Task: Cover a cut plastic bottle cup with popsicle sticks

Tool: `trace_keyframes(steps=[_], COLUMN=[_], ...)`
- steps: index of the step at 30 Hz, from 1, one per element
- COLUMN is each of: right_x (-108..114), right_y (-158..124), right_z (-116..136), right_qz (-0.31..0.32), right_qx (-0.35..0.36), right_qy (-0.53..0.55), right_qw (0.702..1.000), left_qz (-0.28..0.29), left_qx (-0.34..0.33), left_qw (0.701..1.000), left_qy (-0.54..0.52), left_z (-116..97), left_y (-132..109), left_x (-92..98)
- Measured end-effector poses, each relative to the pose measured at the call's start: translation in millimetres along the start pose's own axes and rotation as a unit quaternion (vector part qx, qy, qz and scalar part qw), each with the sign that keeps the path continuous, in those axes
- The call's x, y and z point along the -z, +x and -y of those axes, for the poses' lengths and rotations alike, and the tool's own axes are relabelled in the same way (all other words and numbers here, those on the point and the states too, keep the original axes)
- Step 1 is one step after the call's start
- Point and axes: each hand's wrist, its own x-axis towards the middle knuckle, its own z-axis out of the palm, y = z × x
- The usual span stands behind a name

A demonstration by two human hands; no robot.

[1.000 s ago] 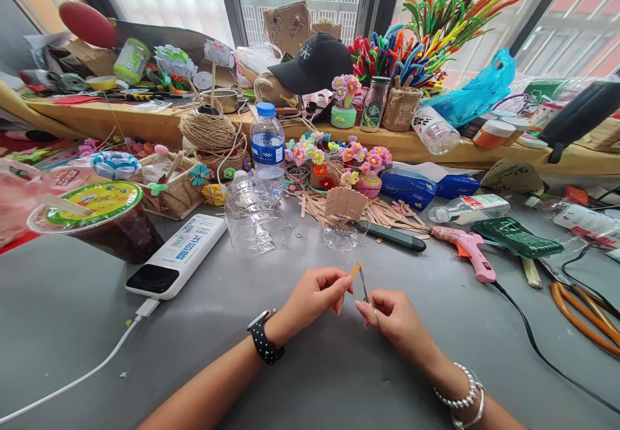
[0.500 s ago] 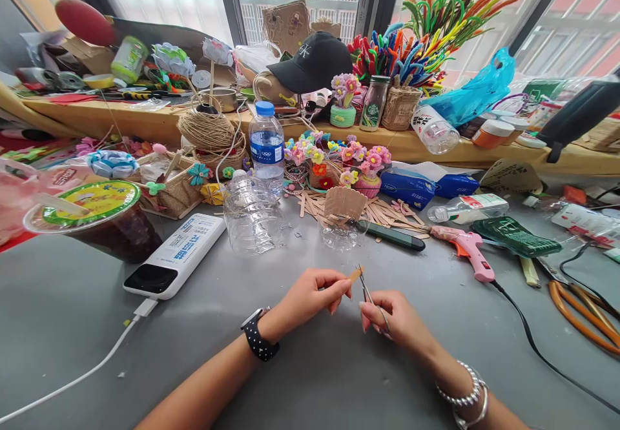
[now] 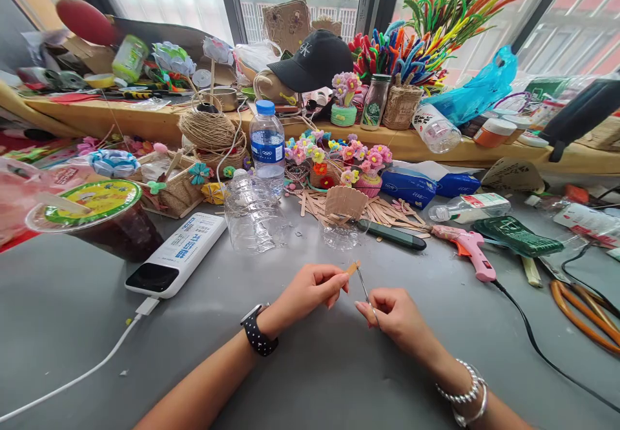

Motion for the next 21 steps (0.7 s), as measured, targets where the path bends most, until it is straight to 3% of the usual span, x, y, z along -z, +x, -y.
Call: trace_keyframes(steps=[4, 8, 12, 21], right_x=[5, 12, 15, 15], right_y=[0, 0, 0, -1], right_z=[3, 5, 1, 4], right_qz=[0.017, 0.091, 0.144, 0.112], right_qx=[0.003, -0.017, 0.017, 0.01], right_qy=[0.014, 0.049, 0.069, 0.021], right_qw=[1.0, 0.995, 0.987, 0.993], left_qz=[0.0, -0.015, -0.03, -0.048], left_qx=[0.0, -0.009, -0.012, -0.01], left_qw=[1.0, 1.0, 0.999, 0.998], left_qy=[-0.01, -0.012, -0.017, -0.033], left_z=[1, 1, 1, 3], left_y=[0, 0, -1, -1], left_x=[-0.3, -1.6, -2.5, -2.0])
